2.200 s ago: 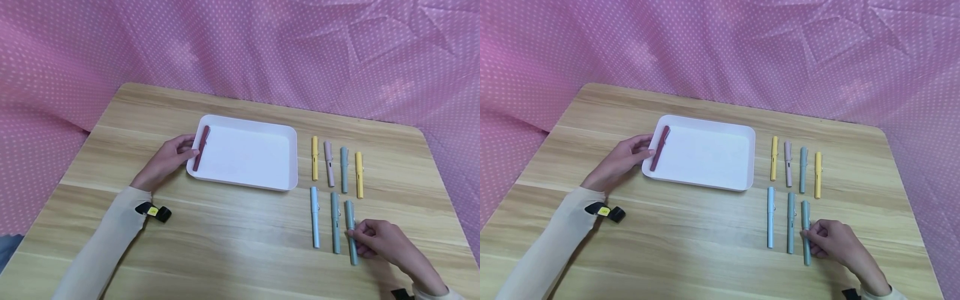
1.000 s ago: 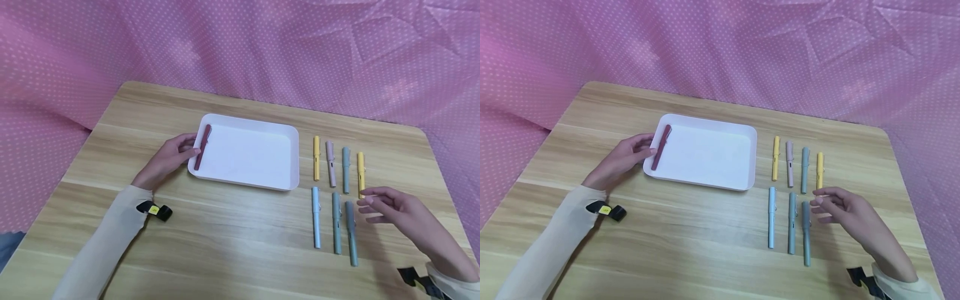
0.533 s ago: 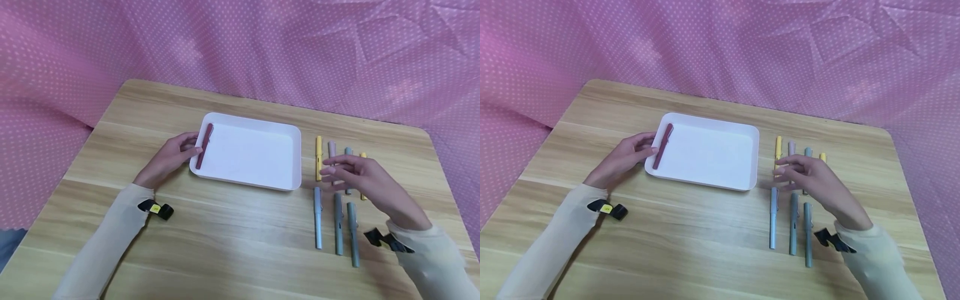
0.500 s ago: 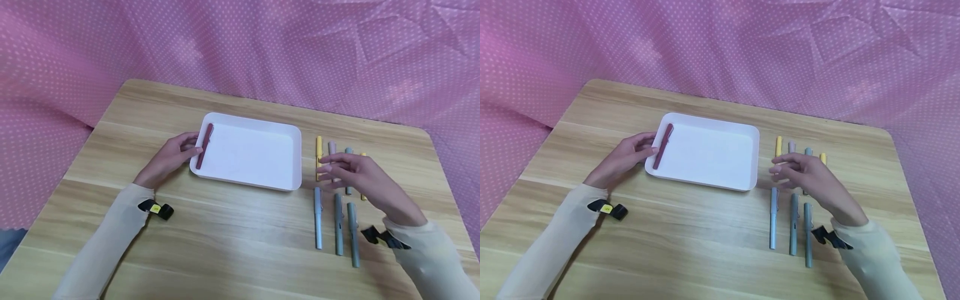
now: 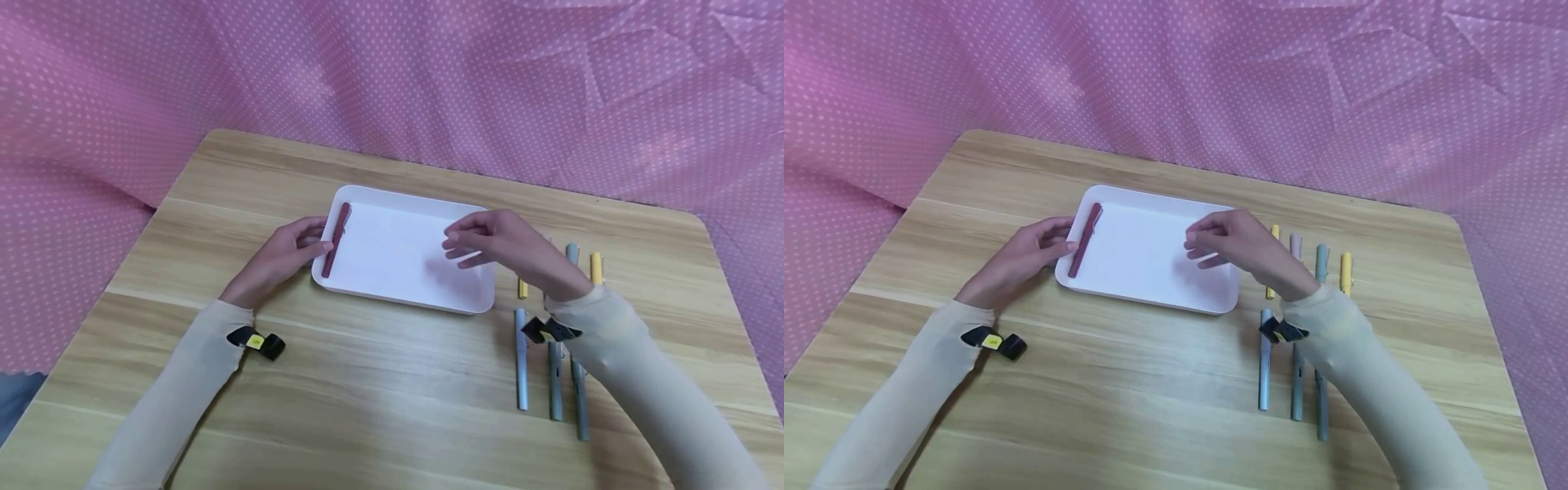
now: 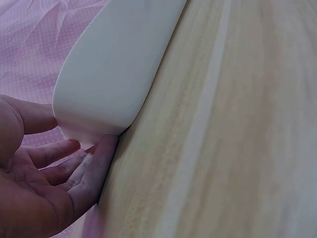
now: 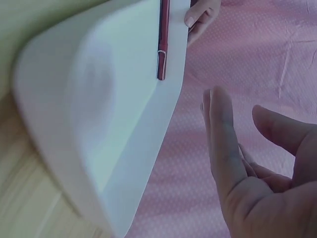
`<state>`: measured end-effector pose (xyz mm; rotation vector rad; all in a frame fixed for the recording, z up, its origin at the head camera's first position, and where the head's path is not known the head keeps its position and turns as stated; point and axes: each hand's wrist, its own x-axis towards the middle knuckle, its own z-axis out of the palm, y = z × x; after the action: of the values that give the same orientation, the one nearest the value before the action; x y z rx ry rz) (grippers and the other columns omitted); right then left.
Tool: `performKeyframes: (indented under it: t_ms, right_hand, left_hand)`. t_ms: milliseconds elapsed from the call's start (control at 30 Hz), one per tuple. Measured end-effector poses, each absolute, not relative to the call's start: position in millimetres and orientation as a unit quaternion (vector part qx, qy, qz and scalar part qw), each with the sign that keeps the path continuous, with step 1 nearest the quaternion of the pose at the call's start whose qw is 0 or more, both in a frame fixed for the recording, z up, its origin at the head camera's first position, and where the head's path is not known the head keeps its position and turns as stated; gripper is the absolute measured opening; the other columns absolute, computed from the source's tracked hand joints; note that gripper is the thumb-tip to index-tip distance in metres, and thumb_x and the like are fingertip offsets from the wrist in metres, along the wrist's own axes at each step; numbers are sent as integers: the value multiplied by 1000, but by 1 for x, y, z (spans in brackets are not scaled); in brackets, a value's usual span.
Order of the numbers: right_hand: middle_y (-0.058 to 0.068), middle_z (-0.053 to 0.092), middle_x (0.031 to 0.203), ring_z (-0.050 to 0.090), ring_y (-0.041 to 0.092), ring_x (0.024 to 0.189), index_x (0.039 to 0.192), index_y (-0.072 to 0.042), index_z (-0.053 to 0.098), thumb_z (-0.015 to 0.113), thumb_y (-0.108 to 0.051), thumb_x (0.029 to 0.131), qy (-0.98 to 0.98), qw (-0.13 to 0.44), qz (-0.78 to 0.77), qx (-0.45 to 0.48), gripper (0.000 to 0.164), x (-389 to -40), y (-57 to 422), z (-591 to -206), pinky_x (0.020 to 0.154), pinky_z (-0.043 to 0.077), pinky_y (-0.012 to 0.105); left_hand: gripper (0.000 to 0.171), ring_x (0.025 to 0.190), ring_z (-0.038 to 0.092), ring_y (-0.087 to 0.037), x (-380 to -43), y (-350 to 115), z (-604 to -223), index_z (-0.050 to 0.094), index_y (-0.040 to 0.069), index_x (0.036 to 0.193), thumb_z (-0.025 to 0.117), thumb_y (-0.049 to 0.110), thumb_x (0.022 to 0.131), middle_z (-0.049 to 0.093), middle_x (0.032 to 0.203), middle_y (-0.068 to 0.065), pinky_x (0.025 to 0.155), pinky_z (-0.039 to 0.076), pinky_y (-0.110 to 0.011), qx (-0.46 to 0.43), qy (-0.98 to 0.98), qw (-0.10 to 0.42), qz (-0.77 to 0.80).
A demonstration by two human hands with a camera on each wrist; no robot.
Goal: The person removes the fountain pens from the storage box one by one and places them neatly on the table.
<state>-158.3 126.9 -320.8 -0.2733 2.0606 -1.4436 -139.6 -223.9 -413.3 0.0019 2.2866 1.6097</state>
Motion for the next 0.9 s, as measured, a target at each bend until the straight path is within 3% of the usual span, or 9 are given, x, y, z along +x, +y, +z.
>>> performKeyframes:
  t_ms: [367,900]
  right_hand:
    - [25,62,112,64,29,98,115,10,60,62,-12,93,768,362,-520,-91,32,-189,69,-334,78,56,38]
    - [20,64,107,64,28,96,107,7,66,64,-15,91,792,379,-461,-127,27,-206,14,-350,79,56,36]
  left_hand:
    - [58,119,49,-20,-138,-223,-418,38,14,144,62,27,93,51,130,-5,103,39,-36,12,799,167,578]
    - [57,123,47,-27,-134,-216,-396,34,6,145,59,18,95,49,134,-14,105,37,-40,5,802,173,571]
